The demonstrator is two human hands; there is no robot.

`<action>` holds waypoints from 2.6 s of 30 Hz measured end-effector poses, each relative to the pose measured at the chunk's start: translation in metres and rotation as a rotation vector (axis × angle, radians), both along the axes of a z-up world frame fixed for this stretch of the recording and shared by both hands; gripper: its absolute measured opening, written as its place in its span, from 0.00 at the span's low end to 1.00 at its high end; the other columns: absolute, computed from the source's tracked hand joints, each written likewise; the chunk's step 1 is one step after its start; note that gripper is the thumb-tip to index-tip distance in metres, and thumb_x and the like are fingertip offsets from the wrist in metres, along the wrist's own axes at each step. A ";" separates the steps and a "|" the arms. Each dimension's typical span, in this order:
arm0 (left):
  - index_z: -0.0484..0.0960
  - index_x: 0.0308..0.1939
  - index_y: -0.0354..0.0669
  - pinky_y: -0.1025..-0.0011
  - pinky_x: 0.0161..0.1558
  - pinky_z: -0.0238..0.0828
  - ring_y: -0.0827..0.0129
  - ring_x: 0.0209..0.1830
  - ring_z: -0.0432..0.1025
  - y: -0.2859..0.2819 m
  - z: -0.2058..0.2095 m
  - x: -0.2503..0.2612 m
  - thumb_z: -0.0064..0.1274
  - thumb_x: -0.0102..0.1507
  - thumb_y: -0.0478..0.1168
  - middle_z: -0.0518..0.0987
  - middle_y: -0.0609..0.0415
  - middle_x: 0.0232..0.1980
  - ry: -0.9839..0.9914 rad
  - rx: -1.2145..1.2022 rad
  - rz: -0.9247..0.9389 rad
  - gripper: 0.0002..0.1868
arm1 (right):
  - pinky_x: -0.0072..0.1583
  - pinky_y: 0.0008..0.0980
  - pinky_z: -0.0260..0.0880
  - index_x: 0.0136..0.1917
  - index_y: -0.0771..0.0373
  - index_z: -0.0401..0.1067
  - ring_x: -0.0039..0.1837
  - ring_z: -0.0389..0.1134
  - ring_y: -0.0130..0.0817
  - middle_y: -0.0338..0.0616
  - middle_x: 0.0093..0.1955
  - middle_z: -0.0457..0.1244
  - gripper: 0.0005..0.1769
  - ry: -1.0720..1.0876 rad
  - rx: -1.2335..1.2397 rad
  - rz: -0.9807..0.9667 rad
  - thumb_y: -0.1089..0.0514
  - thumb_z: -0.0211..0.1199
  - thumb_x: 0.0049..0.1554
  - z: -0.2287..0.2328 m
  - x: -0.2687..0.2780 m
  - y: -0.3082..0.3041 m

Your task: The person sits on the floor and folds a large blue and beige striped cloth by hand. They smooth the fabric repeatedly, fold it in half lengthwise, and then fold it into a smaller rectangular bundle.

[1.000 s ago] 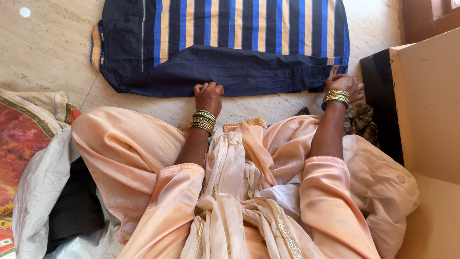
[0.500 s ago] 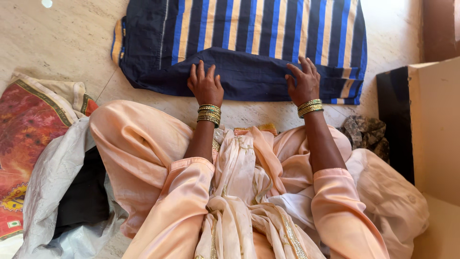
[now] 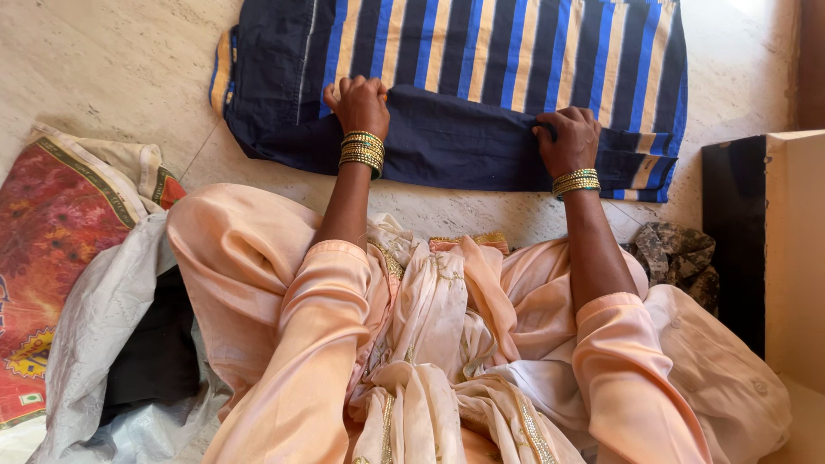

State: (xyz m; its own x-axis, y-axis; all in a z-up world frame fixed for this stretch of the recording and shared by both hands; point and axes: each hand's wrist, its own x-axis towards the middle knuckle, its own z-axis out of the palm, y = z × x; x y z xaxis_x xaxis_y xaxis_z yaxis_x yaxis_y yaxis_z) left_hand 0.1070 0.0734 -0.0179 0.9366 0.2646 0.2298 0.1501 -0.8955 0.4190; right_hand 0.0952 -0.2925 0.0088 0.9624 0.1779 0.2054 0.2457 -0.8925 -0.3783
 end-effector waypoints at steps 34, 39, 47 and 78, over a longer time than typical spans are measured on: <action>0.63 0.74 0.62 0.35 0.73 0.38 0.46 0.81 0.45 -0.029 0.021 -0.071 0.50 0.67 0.55 0.51 0.44 0.81 0.064 0.117 0.602 0.32 | 0.60 0.45 0.63 0.51 0.57 0.79 0.60 0.65 0.47 0.44 0.55 0.68 0.07 -0.247 0.021 0.009 0.59 0.70 0.58 0.003 -0.024 0.025; 0.54 0.78 0.55 0.37 0.73 0.41 0.41 0.82 0.43 -0.038 -0.008 -0.084 0.48 0.67 0.56 0.46 0.35 0.83 0.147 0.081 0.586 0.38 | 0.57 0.45 0.64 0.49 0.56 0.80 0.56 0.66 0.46 0.43 0.52 0.67 0.06 -0.066 0.019 0.235 0.57 0.70 0.58 0.011 -0.050 0.061; 0.52 0.80 0.50 0.34 0.75 0.34 0.42 0.83 0.39 -0.042 -0.005 -0.079 0.42 0.72 0.58 0.45 0.38 0.82 0.163 0.171 0.408 0.36 | 0.65 0.49 0.61 0.66 0.61 0.72 0.68 0.61 0.52 0.51 0.68 0.62 0.22 -0.086 0.008 0.280 0.51 0.65 0.61 0.014 -0.053 0.069; 0.47 0.82 0.52 0.46 0.78 0.25 0.56 0.84 0.38 -0.091 -0.013 -0.071 0.26 0.73 0.64 0.45 0.48 0.85 0.282 0.233 -0.288 0.38 | 0.81 0.46 0.20 0.84 0.61 0.37 0.86 0.27 0.41 0.47 0.87 0.32 0.45 0.291 -0.281 0.139 0.30 0.33 0.66 -0.028 -0.021 -0.041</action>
